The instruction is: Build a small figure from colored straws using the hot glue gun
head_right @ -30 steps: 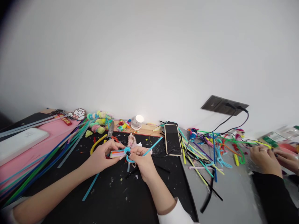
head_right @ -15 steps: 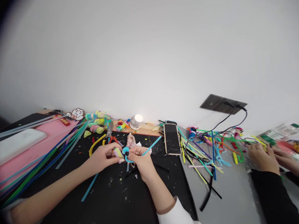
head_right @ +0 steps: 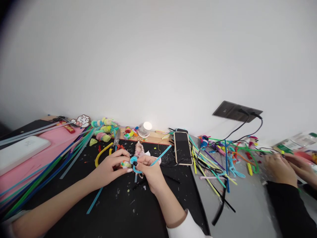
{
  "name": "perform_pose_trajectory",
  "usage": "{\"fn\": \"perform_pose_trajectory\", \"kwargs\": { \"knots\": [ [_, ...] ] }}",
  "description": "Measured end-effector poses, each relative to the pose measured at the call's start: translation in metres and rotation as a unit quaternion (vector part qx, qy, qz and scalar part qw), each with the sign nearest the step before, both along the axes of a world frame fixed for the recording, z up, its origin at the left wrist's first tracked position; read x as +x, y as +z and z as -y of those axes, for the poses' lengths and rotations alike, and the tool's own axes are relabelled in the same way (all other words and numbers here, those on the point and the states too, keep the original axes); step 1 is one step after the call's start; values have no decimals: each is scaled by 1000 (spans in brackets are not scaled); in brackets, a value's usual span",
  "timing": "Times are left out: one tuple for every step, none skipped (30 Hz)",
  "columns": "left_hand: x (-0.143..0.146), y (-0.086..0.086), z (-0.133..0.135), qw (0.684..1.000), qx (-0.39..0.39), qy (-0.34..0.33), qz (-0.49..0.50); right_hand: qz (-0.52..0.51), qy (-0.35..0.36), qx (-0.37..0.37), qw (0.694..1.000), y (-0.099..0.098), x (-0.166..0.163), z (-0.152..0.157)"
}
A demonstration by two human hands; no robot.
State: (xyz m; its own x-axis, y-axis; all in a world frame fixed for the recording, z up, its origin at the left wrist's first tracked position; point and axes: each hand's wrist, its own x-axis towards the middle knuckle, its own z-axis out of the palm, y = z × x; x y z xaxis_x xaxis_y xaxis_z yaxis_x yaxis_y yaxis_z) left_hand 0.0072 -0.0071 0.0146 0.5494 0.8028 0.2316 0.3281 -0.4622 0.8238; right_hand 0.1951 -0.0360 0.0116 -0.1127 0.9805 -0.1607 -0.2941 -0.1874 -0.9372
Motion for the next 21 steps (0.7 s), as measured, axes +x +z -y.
{"fn": "perform_pose_trajectory", "kwargs": {
  "knots": [
    [0, 1, 0, 1000, 6, 4, -1, -1, 0, 0, 1000, 0, 0, 0],
    [0, 2, 0, 1000, 13, 5, -1, -3, -1, 0, 1000, 0, 0, 0],
    [0, 3, 0, 1000, 22, 5, -1, -5, -1, 1, 1000, 0, 0, 0],
    [0, 3, 0, 999, 32, 5, -2, -7, -1, 2, 1000, 1, -1, 0],
    [0, 4, 0, 999, 42, 5, -5, -9, 0, 4, 1000, 1, -1, 0],
    [1, 4, 0, 999, 53, 8, -8, -11, 2, 6, 1000, 2, -1, 0],
    [1, 4, 0, 998, 62, 12, -13, -12, 4, 7, 1000, 2, -1, 0],
    [0, 4, 0, 997, 67, 17, -16, -13, 7, 8, 1000, 2, -1, 0],
    [0, 4, 0, 997, 69, 22, -18, -14, 10, 8, 1000, 3, -1, 0],
    [0, 4, 0, 997, 65, 26, -18, -14, 12, 7, 1000, 3, -1, 0],
    [0, 4, 0, 998, 56, 29, -18, -15, 13, 7, 1000, 2, -1, 0],
    [0, 4, 0, 998, 43, 29, -20, -16, 14, 6, 1000, 2, -1, 0],
    [0, 4, 0, 999, 30, 29, -24, -18, 15, 5, 1000, 2, -1, 0],
    [0, 4, 0, 999, 19, 29, -27, -19, 16, 3, 1000, 1, -1, 1],
    [0, 4, 0, 999, 12, 29, -28, -20, 17, 2, 1000, 1, -1, 1],
    [0, 4, 0, 999, 9, 29, -26, -22, 18, 0, 1000, 0, -1, 1],
    [0, 3, 0, 999, 9, 28, -23, -22, 19, -2, 1000, 0, -1, 1],
    [0, 3, -1, 999, 11, 27, -20, -21, 19, -2, 1000, 0, -1, 1],
    [0, 2, -1, 999, 12, 26, -17, -19, 19, -2, 1000, 1, -1, 1],
    [0, 2, -1, 1000, 15, 23, -15, -15, 19, -2, 1000, 1, -1, 1],
    [0, 2, -2, 1000, 17, 20, -13, -12, 20, 0, 1000, 1, -1, 1]
  ]
}}
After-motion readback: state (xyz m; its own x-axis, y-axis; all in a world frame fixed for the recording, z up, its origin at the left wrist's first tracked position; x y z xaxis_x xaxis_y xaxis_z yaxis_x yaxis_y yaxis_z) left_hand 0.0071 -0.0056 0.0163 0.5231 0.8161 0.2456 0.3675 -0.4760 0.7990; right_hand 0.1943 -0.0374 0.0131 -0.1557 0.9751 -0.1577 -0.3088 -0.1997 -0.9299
